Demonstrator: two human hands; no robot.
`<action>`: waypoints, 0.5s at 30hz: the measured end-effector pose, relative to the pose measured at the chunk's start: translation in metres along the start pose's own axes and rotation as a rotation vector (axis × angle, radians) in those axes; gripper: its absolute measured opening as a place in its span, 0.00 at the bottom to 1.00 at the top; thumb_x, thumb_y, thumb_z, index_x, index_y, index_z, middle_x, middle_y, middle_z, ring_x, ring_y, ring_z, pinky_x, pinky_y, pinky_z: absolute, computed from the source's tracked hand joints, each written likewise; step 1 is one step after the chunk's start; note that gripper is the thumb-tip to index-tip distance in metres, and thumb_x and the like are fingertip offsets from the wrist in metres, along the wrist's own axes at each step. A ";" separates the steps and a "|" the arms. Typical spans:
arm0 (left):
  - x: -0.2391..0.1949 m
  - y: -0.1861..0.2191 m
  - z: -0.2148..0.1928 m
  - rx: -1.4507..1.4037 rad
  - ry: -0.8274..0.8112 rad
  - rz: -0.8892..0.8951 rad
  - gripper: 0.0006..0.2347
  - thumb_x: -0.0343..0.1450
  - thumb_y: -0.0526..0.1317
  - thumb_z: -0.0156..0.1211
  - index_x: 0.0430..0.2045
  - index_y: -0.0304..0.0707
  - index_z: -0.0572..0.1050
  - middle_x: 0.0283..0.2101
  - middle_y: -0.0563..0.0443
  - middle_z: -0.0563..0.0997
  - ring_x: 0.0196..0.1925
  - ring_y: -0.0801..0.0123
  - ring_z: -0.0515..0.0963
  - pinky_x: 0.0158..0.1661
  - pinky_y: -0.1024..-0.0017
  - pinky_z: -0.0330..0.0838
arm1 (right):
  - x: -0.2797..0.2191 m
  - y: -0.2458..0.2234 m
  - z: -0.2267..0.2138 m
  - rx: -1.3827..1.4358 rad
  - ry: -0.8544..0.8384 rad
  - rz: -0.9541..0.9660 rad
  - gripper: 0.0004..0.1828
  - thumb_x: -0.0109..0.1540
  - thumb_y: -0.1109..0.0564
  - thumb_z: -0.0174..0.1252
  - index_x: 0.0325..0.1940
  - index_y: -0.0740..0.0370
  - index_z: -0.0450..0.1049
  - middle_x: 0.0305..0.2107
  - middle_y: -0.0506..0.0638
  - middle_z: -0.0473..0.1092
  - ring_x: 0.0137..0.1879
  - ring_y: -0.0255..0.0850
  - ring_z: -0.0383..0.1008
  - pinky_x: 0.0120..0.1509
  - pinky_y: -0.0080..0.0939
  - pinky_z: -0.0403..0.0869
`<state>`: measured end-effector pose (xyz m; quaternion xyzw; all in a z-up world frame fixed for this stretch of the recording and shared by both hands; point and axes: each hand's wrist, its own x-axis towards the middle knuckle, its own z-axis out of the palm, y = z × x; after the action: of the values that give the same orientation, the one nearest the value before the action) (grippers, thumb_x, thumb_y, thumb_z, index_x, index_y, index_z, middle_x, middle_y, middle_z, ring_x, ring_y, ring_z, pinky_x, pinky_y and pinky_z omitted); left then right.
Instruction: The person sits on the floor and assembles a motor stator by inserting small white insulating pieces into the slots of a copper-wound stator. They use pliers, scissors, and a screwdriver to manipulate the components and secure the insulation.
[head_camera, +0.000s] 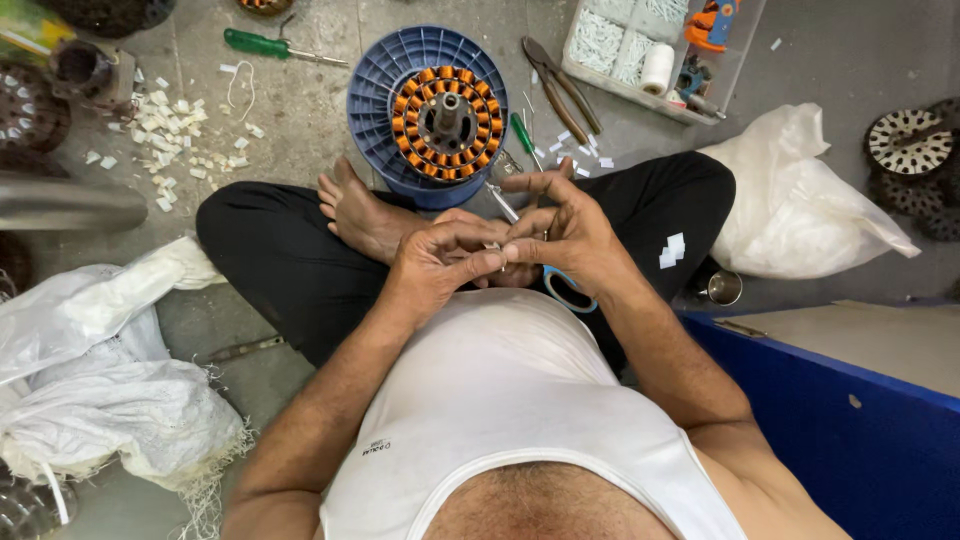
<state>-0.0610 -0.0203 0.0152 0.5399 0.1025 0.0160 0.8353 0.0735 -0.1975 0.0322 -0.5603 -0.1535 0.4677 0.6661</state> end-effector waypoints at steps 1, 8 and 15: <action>0.001 -0.003 0.000 0.001 0.011 0.023 0.08 0.71 0.32 0.68 0.43 0.30 0.81 0.50 0.50 0.77 0.45 0.74 0.81 0.39 0.77 0.80 | -0.001 0.003 -0.002 -0.005 0.007 0.003 0.35 0.58 0.68 0.68 0.67 0.68 0.64 0.32 0.53 0.78 0.39 0.36 0.79 0.42 0.33 0.77; 0.001 -0.014 -0.006 0.141 0.094 0.094 0.06 0.70 0.30 0.69 0.38 0.29 0.81 0.41 0.49 0.83 0.41 0.74 0.83 0.41 0.76 0.81 | -0.013 0.017 -0.010 -0.238 0.045 -0.131 0.13 0.62 0.64 0.67 0.50 0.67 0.76 0.38 0.53 0.79 0.45 0.36 0.80 0.49 0.35 0.79; 0.001 -0.016 -0.012 -0.048 0.242 0.075 0.06 0.70 0.28 0.68 0.37 0.27 0.79 0.37 0.43 0.86 0.39 0.68 0.86 0.43 0.72 0.83 | -0.013 0.013 -0.003 -1.295 -0.021 -0.176 0.13 0.53 0.59 0.72 0.39 0.63 0.79 0.36 0.55 0.78 0.42 0.50 0.79 0.46 0.47 0.76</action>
<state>-0.0640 -0.0162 -0.0036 0.5175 0.1822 0.1147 0.8282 0.0633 -0.2112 0.0239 -0.8290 -0.4560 0.2299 0.2279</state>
